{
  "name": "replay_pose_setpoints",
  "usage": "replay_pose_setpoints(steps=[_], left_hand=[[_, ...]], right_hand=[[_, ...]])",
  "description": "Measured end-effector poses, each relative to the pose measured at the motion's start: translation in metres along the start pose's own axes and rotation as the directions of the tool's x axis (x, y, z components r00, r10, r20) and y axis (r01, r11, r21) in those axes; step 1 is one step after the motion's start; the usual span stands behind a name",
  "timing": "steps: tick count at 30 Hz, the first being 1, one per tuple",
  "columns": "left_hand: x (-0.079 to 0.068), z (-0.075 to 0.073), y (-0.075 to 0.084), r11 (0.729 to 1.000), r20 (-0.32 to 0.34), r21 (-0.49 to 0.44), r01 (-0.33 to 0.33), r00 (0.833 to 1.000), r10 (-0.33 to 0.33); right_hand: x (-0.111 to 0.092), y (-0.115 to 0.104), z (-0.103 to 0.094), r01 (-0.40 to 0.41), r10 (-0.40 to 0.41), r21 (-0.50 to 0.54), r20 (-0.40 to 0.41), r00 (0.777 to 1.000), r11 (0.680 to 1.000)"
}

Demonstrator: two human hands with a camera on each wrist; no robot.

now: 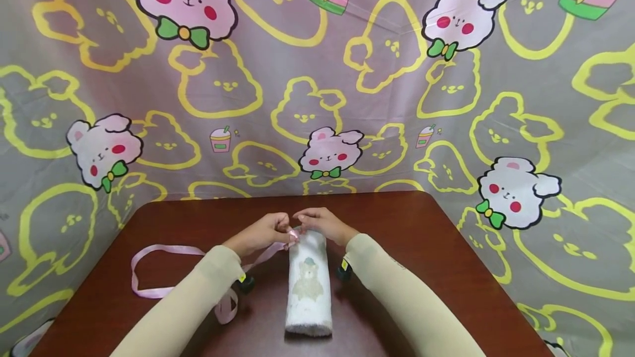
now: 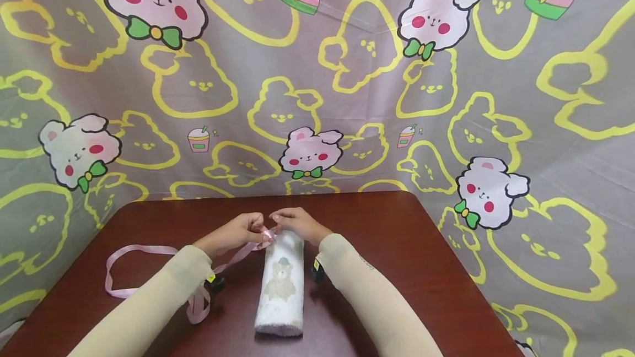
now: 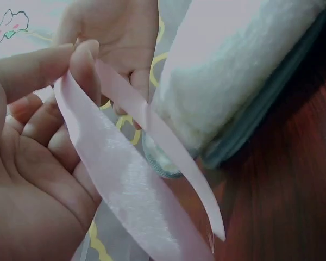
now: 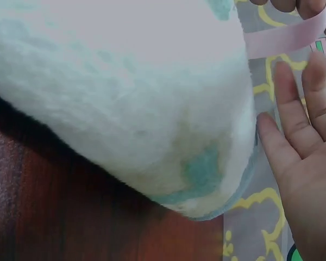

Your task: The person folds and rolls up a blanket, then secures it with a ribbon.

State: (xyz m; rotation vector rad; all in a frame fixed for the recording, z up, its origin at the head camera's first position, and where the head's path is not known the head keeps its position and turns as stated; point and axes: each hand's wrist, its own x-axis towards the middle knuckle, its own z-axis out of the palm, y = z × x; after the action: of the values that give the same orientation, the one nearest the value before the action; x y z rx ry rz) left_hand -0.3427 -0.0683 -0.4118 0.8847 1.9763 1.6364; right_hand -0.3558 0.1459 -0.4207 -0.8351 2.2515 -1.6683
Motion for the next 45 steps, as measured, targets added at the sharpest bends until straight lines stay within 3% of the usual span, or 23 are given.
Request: replay_pose_setpoints(steps=[8, 12, 16, 24, 30, 36, 40, 45], left_hand=[[-0.002, -0.007, 0.01, 0.997, 0.038, -0.011, -0.07, 0.997, 0.071], [-0.002, -0.016, 0.014, 0.998, 0.032, -0.01, -0.065, 0.997, 0.066], [-0.004, -0.027, 0.012, 0.999, -0.016, 0.013, -0.032, 0.999, 0.033], [-0.017, -0.05, 0.003, 0.993, -0.063, -0.112, 0.028, 0.997, -0.035], [-0.026, -0.072, -0.003, 0.981, -0.042, -0.189, 0.045, 0.998, -0.054], [-0.042, -0.092, -0.005, 0.98, -0.002, -0.183, 0.08, 0.997, -0.081], [-0.053, -0.101, -0.005, 0.982, -0.015, -0.165, 0.094, 0.995, -0.098], [-0.063, -0.109, -0.006, 0.991, -0.032, -0.032, 0.133, 0.99, -0.134]], right_hand=[[0.003, 0.001, 0.006, -0.038, 0.027, 0.116, 0.093, 0.995, 0.993], [0.002, 0.0, 0.005, -0.017, 0.006, 0.168, 0.063, 0.998, 0.986], [0.001, -0.002, -0.001, 0.009, -0.013, 0.231, 0.016, 1.0, 0.973], [-0.008, -0.007, -0.026, 0.02, -0.019, 0.294, -0.007, 1.0, 0.956], [-0.022, -0.014, -0.048, 0.018, -0.002, 0.292, -0.055, 0.998, 0.956], [-0.043, -0.007, -0.078, -0.013, 0.045, 0.278, -0.111, 0.993, 0.96], [-0.056, 0.01, -0.096, -0.036, 0.092, 0.325, -0.159, 0.983, 0.945], [-0.069, 0.025, -0.115, -0.056, 0.126, 0.328, -0.198, 0.972, 0.943]])
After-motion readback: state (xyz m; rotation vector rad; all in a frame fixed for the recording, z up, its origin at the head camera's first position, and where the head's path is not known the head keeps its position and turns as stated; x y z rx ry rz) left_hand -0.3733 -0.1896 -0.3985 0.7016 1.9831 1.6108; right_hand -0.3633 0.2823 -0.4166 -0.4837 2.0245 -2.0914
